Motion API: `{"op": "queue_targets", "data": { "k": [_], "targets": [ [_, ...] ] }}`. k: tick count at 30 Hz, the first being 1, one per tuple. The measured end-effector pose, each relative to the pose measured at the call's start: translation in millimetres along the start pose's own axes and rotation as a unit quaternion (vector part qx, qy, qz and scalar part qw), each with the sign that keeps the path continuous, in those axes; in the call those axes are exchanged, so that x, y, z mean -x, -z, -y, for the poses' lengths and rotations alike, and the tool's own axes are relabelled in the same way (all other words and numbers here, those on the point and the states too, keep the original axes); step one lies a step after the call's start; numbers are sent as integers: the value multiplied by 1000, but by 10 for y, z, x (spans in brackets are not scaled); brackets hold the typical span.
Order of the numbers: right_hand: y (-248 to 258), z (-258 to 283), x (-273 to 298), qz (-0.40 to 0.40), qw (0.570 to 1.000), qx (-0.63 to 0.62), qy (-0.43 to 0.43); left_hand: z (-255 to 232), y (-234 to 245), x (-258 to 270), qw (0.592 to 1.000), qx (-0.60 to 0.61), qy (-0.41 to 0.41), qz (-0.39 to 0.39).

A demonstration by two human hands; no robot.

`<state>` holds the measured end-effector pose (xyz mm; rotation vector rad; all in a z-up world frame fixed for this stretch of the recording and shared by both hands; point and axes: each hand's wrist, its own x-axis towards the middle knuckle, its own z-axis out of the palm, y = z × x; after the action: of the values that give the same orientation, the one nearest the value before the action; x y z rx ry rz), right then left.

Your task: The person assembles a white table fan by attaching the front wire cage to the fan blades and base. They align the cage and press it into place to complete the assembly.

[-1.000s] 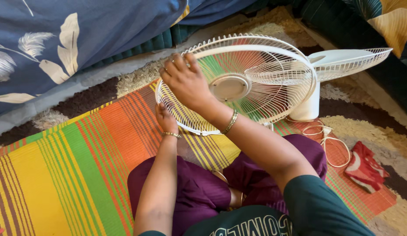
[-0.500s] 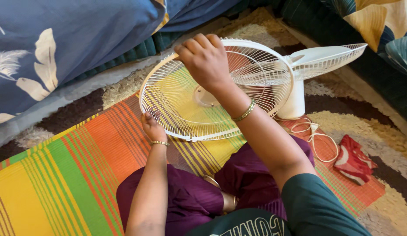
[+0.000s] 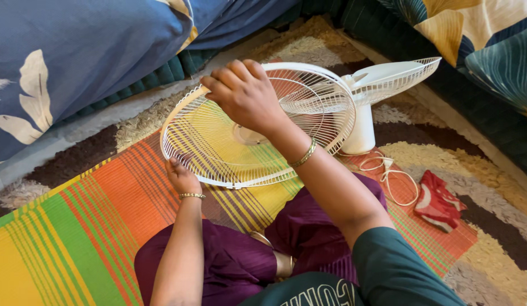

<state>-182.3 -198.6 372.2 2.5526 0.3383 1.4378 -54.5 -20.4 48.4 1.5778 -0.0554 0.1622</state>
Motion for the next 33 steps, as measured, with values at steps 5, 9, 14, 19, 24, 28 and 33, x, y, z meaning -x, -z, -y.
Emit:
{"op": "queue_targets", "data": {
  "k": [5, 9, 14, 19, 24, 28, 33],
  "targets": [
    [117, 38, 116, 1, 1000, 13, -15, -150, 31, 71, 1000, 6, -12, 6],
    [129, 91, 122, -1, 999, 13, -45, -215, 27, 90, 998, 35, -52, 10],
    [150, 102, 140, -8, 998, 17, -63, -85, 22, 57, 999, -5, -36, 5],
    [257, 96, 173, -13, 996, 34, -82, -9, 4, 12, 1000, -22, 2, 0],
    [213, -83, 306, -45, 990, 65, -115, 137, 5, -77, 1000, -20, -3, -2],
    [140, -417, 642, -93, 973, 62, -205, 259, 8, -128, 1000, 24, -8, -5],
    [227, -662, 1307, -128, 935, 69, -322, 199, 9, -138, 992, 123, -29, 11]
  ]
}}
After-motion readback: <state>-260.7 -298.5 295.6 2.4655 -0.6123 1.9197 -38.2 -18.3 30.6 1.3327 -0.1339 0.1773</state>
